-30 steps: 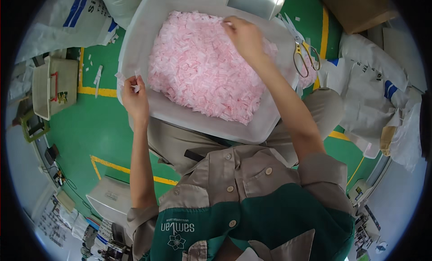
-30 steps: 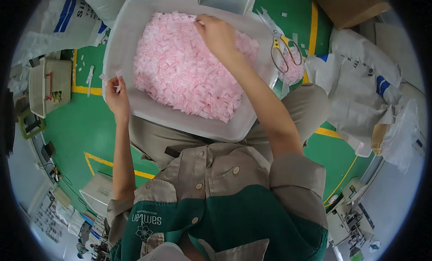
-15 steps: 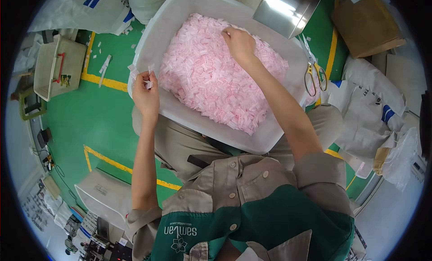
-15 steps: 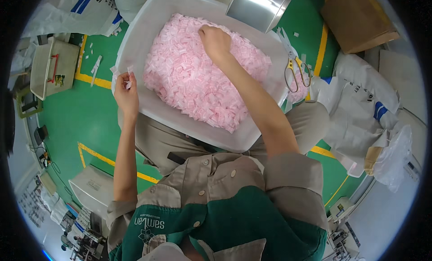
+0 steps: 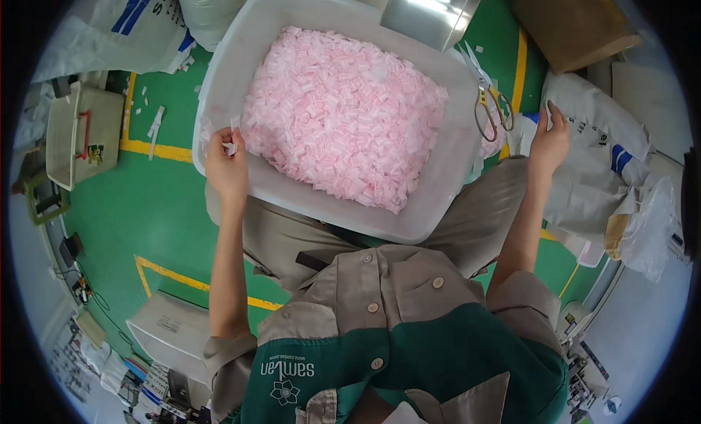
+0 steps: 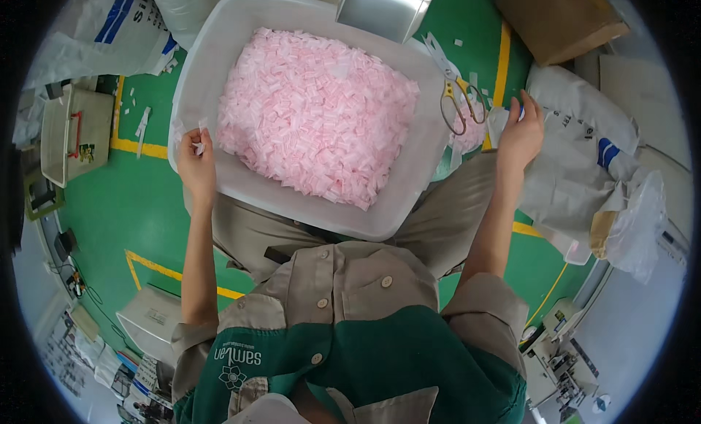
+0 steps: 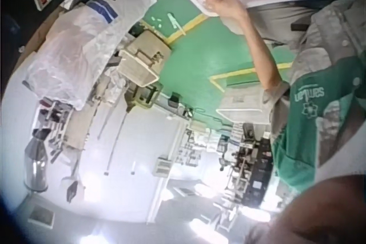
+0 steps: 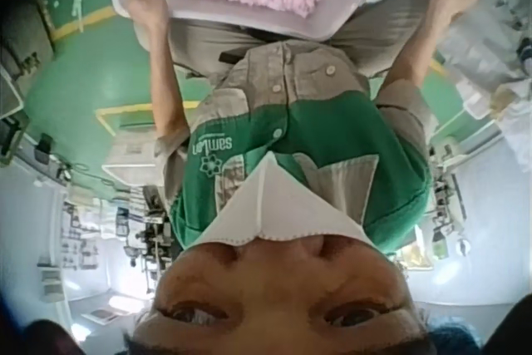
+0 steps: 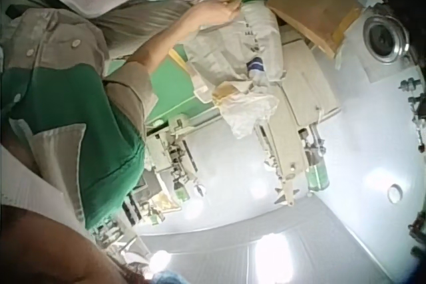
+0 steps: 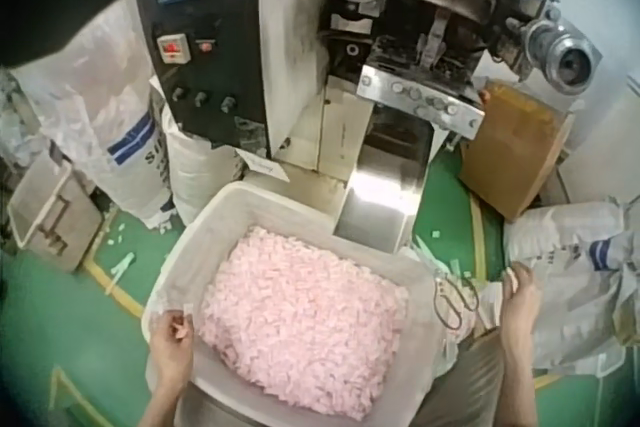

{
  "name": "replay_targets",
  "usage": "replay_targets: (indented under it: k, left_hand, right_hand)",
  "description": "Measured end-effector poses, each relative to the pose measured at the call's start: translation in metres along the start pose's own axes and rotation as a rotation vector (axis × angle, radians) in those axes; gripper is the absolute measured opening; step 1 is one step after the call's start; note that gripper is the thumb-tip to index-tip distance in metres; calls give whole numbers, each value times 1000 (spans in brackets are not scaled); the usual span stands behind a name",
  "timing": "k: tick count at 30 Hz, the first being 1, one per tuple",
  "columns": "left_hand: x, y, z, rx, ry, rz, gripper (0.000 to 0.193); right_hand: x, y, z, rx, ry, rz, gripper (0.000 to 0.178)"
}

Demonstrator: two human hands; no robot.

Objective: The person sorts small pink plastic components from a manufacturing machine bin by hand, then trims a sample component with scissors.

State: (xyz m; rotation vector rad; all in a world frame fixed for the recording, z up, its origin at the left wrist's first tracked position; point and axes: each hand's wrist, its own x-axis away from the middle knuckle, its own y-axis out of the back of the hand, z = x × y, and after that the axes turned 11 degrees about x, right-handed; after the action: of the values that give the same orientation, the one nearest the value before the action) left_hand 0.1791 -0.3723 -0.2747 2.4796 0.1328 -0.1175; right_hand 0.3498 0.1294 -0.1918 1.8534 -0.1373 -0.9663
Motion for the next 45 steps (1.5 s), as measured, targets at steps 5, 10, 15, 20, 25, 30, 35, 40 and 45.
replay_targets:
  k: [5, 10, 15, 20, 25, 30, 35, 40, 45]
  left_hand:
    - [-3, 4, -6, -22, -30, 10, 17]
    - [-5, 13, 3, 18, 24, -24, 15]
    - [-11, 0, 2, 26, -80, -62, 13]
    - [-11, -4, -1, 119, 38, -91, 11]
    - [-3, 12, 10, 40, 58, -79, 11]
    - [-5, 8, 10, 96, 10, -83, 12]
    - [-5, 5, 1, 38, 0, -50, 12]
    - [-4, 4, 6, 36, -14, 8, 15]
    - [-1, 9, 9, 21, -19, 16, 16]
  right_hand:
    - [14, 2, 165, -833, 228, 54, 13]
    - [3, -49, 362, -817, 441, 480, 22]
    - [-18, -121, 461, -418, 641, 380, 15]
    - [-14, -149, 475, -315, 831, 340, 17]
    - [14, -96, 434, -823, 683, 206, 9]
    - [19, -45, 345, -1109, 693, -195, 12]
    - [19, -8, 283, -1025, 688, -281, 10]
    - [29, 12, 239, -1005, 619, -271, 11]
    - [74, 4, 217, -1032, 541, 372, 23]
